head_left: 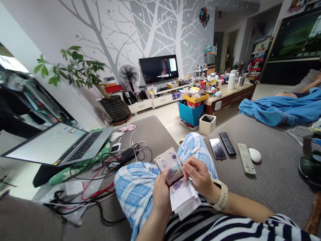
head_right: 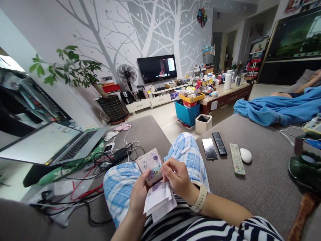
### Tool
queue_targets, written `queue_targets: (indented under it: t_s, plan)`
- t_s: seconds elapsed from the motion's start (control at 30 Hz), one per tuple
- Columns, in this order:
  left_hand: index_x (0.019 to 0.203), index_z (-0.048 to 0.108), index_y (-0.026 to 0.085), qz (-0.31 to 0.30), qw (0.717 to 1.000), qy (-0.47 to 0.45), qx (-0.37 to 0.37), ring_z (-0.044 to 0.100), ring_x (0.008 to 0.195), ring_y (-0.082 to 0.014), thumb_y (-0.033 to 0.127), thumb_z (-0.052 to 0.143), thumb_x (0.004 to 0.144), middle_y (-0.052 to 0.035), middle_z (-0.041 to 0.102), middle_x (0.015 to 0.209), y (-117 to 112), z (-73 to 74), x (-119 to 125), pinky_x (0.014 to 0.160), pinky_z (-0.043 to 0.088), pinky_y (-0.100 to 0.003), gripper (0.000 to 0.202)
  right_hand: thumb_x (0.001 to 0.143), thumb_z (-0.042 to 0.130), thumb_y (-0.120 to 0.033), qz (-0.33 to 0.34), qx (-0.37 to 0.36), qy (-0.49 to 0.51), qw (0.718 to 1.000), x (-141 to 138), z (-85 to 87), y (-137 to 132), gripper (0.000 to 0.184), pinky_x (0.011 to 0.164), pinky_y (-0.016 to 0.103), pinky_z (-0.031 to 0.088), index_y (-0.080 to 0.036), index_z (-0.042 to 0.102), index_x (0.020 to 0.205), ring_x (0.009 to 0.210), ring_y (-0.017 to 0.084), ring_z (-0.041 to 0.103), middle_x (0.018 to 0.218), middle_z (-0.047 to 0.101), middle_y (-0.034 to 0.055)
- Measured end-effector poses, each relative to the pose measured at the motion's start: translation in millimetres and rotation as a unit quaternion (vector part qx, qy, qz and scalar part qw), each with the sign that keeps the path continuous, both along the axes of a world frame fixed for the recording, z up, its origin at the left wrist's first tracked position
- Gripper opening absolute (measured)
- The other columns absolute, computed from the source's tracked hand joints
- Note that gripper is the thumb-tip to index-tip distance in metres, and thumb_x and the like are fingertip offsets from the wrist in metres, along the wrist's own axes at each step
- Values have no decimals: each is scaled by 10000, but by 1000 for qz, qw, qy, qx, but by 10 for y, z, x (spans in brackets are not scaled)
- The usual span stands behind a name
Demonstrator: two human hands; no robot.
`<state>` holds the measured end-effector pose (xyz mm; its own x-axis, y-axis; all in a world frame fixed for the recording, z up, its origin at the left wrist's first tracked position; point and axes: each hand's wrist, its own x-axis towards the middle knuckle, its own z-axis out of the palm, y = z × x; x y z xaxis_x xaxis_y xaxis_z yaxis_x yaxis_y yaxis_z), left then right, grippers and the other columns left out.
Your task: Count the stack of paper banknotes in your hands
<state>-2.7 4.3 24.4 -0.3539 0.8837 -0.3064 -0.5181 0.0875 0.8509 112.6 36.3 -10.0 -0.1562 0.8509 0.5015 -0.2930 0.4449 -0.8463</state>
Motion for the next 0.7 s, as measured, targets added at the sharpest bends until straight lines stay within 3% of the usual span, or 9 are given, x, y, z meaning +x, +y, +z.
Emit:
queue_targets:
  t_s: [0.1, 0.17, 0.33, 0.43, 0.57, 0.7]
  plan:
    - [633, 659, 160, -7, 1000, 9, -19, 676, 679, -228, 213, 605, 685, -47, 703, 655, -32, 135, 32, 656, 545, -309, 92, 896, 558, -359, -25, -31, -6, 999, -4, -13, 30, 263, 521, 251, 348, -193, 515, 697, 498, 106, 447, 535, 484, -43]
    - [672, 657, 163, -19, 1000, -7, -6, 685, 692, -229, 200, 609, 690, -51, 716, 689, -36, 152, 38, 655, 546, -306, 63, 877, 585, -358, -45, -51, -11, 998, -10, -17, 53, 243, 515, 248, 335, -198, 496, 717, 509, 104, 426, 557, 468, -50]
    - [983, 652, 160, -34, 998, -44, 0, 704, 727, -251, 179, 611, 705, -66, 741, 789, 14, -55, 18, 635, 555, -335, 282, 839, 628, -337, -65, -85, -10, 994, -37, -51, 124, 191, 533, 242, 334, -216, 495, 904, 543, 106, 416, 610, 456, -71]
    - [1077, 620, 173, -48, 997, -64, 22, 708, 761, -255, 169, 635, 689, -63, 744, 828, 43, -171, 1, 652, 561, -343, 388, 830, 632, -350, -57, -95, -18, 994, -45, -77, 156, 192, 542, 244, 337, -209, 505, 864, 559, 108, 417, 619, 454, -66]
    - [1008, 646, 170, -38, 997, -64, 22, 706, 736, -241, 161, 635, 677, -50, 740, 785, 50, -143, 3, 637, 562, -324, 332, 858, 583, -374, -52, -87, -37, 994, -38, -68, 156, 256, 534, 246, 326, -190, 496, 702, 568, 108, 405, 616, 449, -47]
    - [756, 668, 151, 8, 999, -31, -11, 682, 624, -200, 154, 614, 681, -29, 708, 652, 29, 1, 28, 581, 546, -276, 93, 862, 572, -371, -51, -88, -36, 994, -35, -52, 145, 258, 527, 243, 322, -187, 504, 695, 561, 107, 399, 609, 448, -47]
